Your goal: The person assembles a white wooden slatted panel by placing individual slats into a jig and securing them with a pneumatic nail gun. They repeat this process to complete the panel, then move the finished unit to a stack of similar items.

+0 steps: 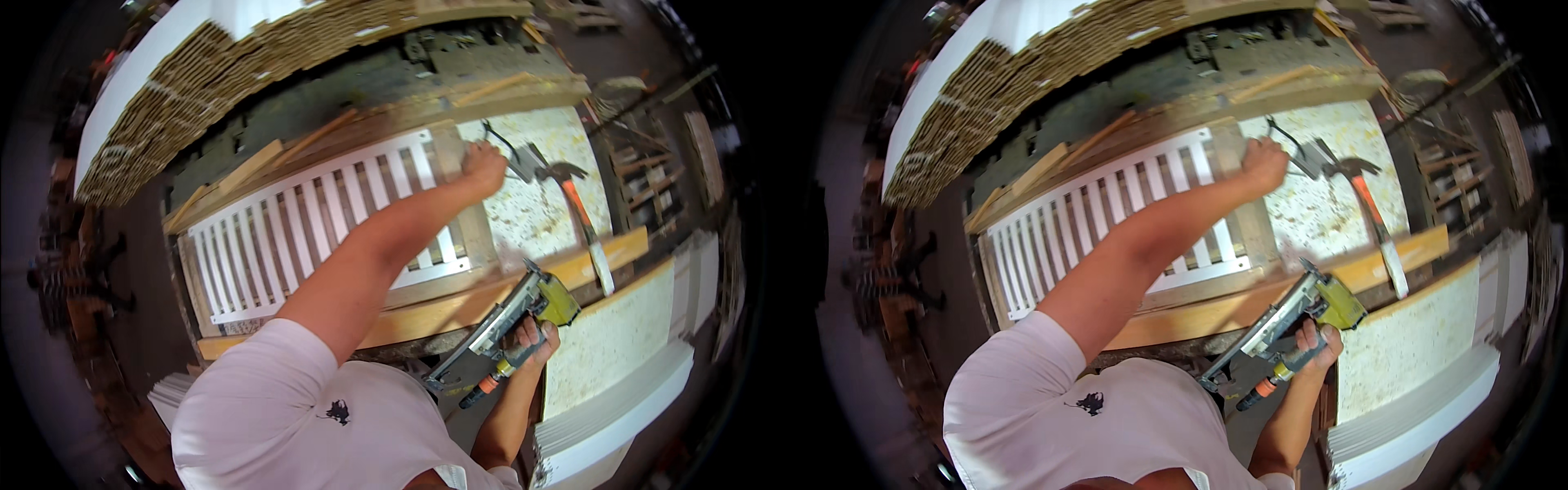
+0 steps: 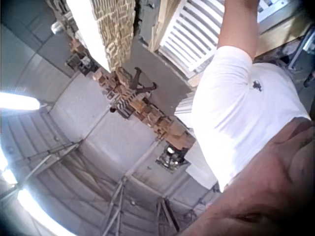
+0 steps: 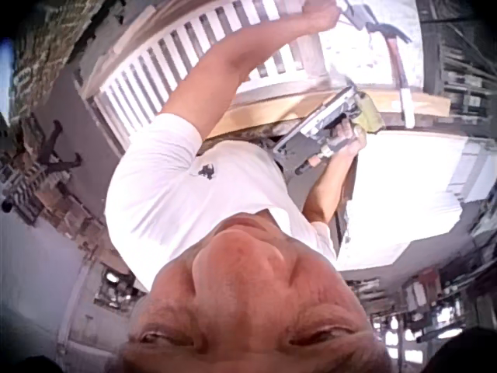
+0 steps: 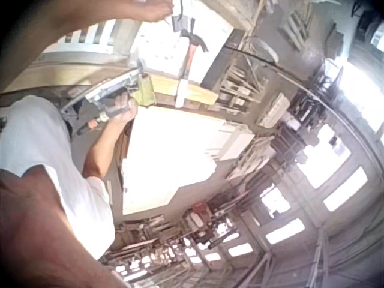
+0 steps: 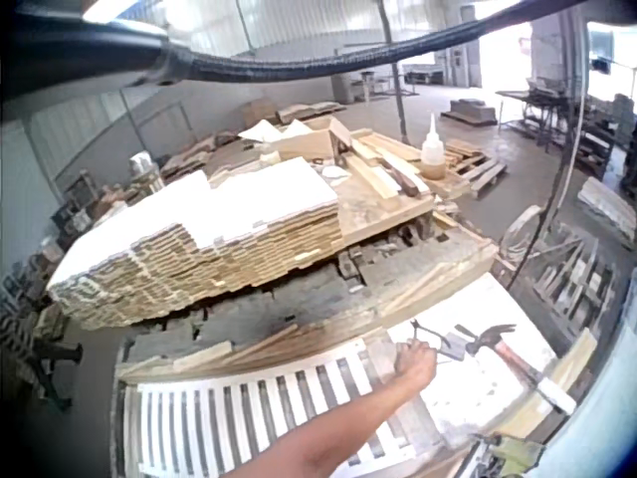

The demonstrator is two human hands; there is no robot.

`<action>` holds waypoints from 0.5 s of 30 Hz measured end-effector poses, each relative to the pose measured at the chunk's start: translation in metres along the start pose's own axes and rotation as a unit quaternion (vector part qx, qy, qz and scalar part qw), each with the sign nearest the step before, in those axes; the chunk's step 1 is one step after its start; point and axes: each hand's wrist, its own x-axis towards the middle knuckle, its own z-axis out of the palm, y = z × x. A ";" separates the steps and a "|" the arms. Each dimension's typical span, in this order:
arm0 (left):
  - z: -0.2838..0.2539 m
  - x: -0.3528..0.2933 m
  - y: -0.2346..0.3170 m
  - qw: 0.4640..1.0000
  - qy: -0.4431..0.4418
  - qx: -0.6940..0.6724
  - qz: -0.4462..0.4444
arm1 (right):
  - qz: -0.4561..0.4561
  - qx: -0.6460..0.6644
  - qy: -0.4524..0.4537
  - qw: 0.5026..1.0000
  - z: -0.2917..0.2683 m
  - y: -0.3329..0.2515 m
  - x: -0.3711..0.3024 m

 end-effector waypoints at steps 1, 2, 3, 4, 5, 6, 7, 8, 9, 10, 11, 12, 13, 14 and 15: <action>-0.006 -0.004 0.000 1.000 -0.022 -0.015 0.011 | 0.017 0.006 -0.027 0.999 -0.019 -0.001 0.001; -0.009 -0.009 -0.003 0.999 -0.042 -0.022 0.006 | 0.046 0.015 -0.025 0.999 -0.014 0.001 0.009; -0.008 -0.013 -0.001 0.998 -0.020 -0.054 -0.001 | 0.064 0.023 -0.021 0.997 -0.007 0.000 0.013; -0.011 -0.021 0.005 0.996 -0.012 -0.075 -0.055 | 0.085 0.031 -0.017 0.996 0.000 -0.001 0.018; -0.003 -0.031 -0.003 0.989 0.009 -0.143 -0.046 | 0.122 0.055 -0.043 0.990 0.034 0.013 0.026; -0.004 -0.041 -0.002 0.964 0.026 -0.246 -0.098 | 0.135 0.075 -0.039 0.987 0.020 0.007 0.031; -0.015 -0.065 0.010 0.917 0.154 -0.342 -0.133 | 0.137 0.062 -0.084 0.985 0.015 0.012 0.036; -0.017 -0.083 0.006 0.872 0.141 -0.443 -0.154 | 0.133 0.068 -0.059 0.987 -0.002 0.010 0.044; -0.028 -0.103 0.006 0.864 0.187 -0.450 -0.122 | 0.138 0.058 -0.062 0.987 0.009 0.017 0.049; -0.056 -0.118 0.011 0.841 0.162 -0.496 -0.143 | 0.140 0.030 -0.074 0.987 0.012 0.018 0.053; -0.085 -0.140 0.012 0.813 0.138 -0.541 -0.165 | 0.140 -0.022 -0.105 0.984 0.026 0.031 0.055; -0.099 -0.162 0.008 0.781 0.122 -0.585 -0.180 | 0.168 -0.013 -0.119 0.978 0.031 0.043 0.064; -0.108 -0.178 0.005 0.743 0.103 -0.633 -0.192 | 0.193 -0.005 -0.128 0.973 0.034 0.052 0.069; -0.108 -0.186 -0.001 0.717 0.125 -0.660 -0.188 | -0.049 -0.239 -0.217 0.945 0.049 0.062 0.079; -0.114 -0.190 0.008 0.697 0.187 -0.670 -0.177 | -0.300 -0.462 -0.279 0.787 0.058 0.067 0.090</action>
